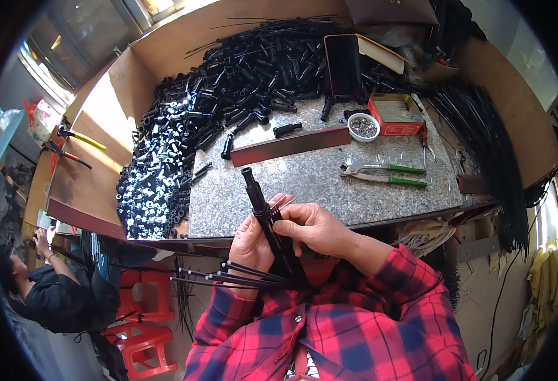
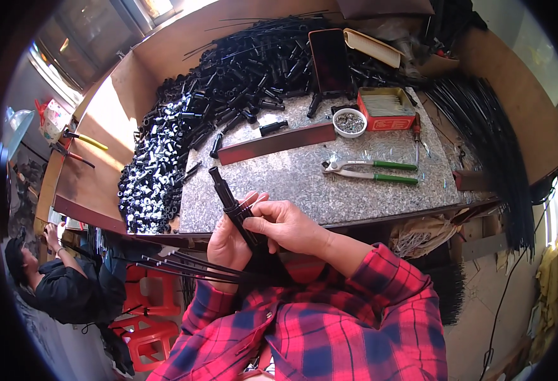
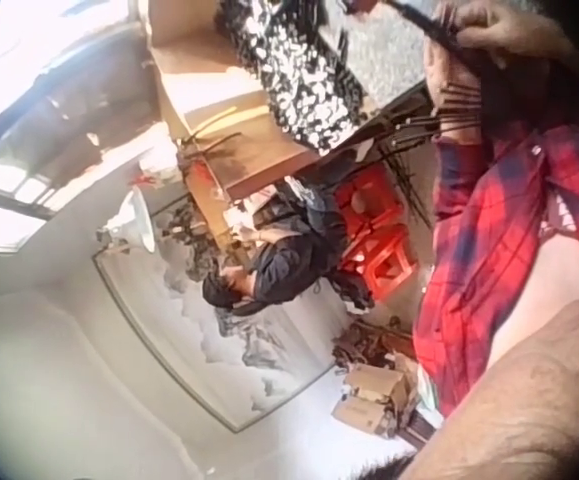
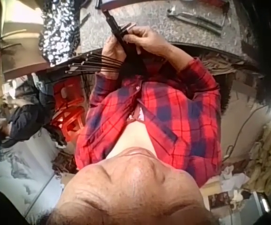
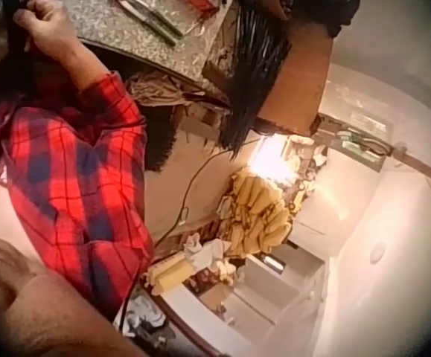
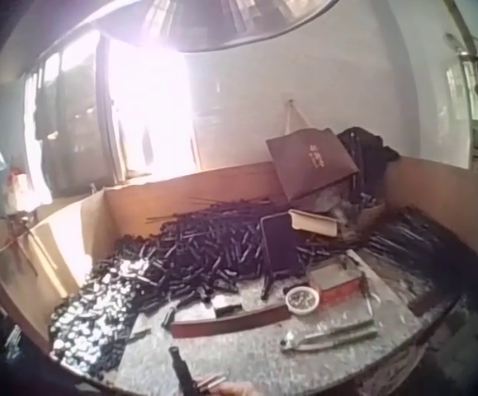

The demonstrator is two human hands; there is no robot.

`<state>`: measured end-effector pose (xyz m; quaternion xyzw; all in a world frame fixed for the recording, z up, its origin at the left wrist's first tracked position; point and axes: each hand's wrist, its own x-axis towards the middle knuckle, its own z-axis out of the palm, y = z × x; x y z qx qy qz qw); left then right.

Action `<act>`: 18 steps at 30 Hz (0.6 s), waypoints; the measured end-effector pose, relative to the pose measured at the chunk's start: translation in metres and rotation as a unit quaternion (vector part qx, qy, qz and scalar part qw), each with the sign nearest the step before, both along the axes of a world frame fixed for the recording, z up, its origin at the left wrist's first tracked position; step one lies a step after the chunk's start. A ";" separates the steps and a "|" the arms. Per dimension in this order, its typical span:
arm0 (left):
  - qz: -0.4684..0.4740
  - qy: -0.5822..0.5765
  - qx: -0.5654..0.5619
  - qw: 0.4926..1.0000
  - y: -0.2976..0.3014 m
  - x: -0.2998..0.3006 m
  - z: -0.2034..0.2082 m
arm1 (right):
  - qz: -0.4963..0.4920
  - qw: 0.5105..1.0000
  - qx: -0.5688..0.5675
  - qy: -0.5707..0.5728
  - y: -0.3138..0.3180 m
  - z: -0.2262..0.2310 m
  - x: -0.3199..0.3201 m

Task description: Assembling black structural ribs into a central hub component using pliers and a mallet.

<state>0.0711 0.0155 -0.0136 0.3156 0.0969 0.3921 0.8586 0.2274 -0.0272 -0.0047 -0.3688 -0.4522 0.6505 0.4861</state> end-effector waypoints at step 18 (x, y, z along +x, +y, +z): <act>0.012 0.027 -0.025 0.999 0.005 -0.005 0.005 | 0.040 0.998 0.047 0.015 0.009 0.004 0.000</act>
